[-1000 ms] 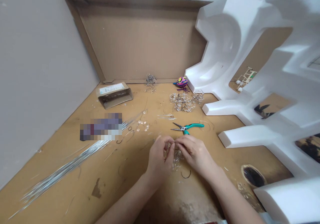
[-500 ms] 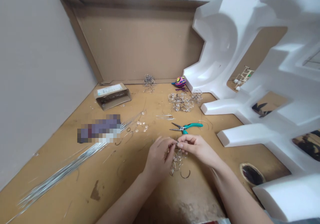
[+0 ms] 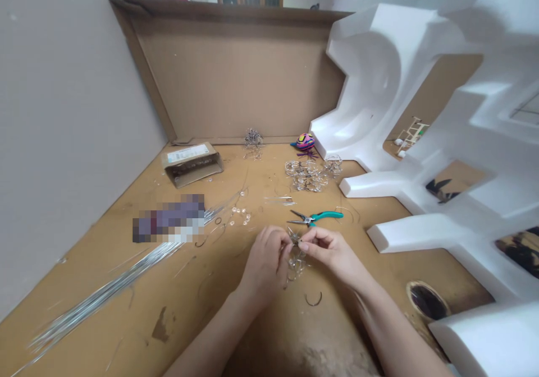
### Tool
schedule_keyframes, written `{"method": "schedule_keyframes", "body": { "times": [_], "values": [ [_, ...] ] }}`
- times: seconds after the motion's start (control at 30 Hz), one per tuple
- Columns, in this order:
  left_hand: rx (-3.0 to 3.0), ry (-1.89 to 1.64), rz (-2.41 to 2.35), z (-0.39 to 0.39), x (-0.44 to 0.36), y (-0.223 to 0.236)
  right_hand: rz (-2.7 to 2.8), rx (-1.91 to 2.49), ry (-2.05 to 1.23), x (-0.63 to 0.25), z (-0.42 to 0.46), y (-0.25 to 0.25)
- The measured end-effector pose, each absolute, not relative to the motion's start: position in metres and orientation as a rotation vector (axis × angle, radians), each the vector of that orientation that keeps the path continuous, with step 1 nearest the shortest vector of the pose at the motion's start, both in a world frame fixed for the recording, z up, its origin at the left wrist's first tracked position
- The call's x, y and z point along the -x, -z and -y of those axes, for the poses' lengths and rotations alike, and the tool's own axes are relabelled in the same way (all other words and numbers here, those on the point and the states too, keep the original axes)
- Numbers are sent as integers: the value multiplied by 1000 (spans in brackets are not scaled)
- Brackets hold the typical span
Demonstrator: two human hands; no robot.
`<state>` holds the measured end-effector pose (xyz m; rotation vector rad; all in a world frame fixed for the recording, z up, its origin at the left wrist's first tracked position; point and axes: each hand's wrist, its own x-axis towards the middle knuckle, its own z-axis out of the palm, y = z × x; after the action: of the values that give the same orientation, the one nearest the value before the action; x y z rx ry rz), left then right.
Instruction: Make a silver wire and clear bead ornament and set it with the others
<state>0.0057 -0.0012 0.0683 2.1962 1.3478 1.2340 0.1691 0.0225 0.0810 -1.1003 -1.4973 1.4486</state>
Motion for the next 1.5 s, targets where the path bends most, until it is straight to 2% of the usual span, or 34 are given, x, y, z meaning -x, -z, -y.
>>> {"method": "schedule_keyframes", "body": {
  "times": [0.27,0.53,0.77,0.9,1.03,1.23,1.5],
  "values": [
    [-1892,-1326,-1715,-16,17,-62,1512,1192,-1108,-183,-29,-80],
    [-1682,-1379,-1926,-27,32,-56,1403,1316,-1062,-200,-44,-73],
    [-1881,-1145,-1511,-17,9,-52,1649,1304,-1033,-185,-39,-65],
    [-1734,-1216,-1396,-12,1,-53,1724,1296,-956,-178,-34,-66],
    [-1644,-1250,-1397,-12,5,-58,1695,1297,-928,-181,-37,-65],
    [-2002,-946,-1434,-7,3,-59,1638,1296,-949,-185,-41,-63],
    [-2170,-879,-1436,-9,1,-53,1603,1283,-972,-185,-40,-67]
  ]
}}
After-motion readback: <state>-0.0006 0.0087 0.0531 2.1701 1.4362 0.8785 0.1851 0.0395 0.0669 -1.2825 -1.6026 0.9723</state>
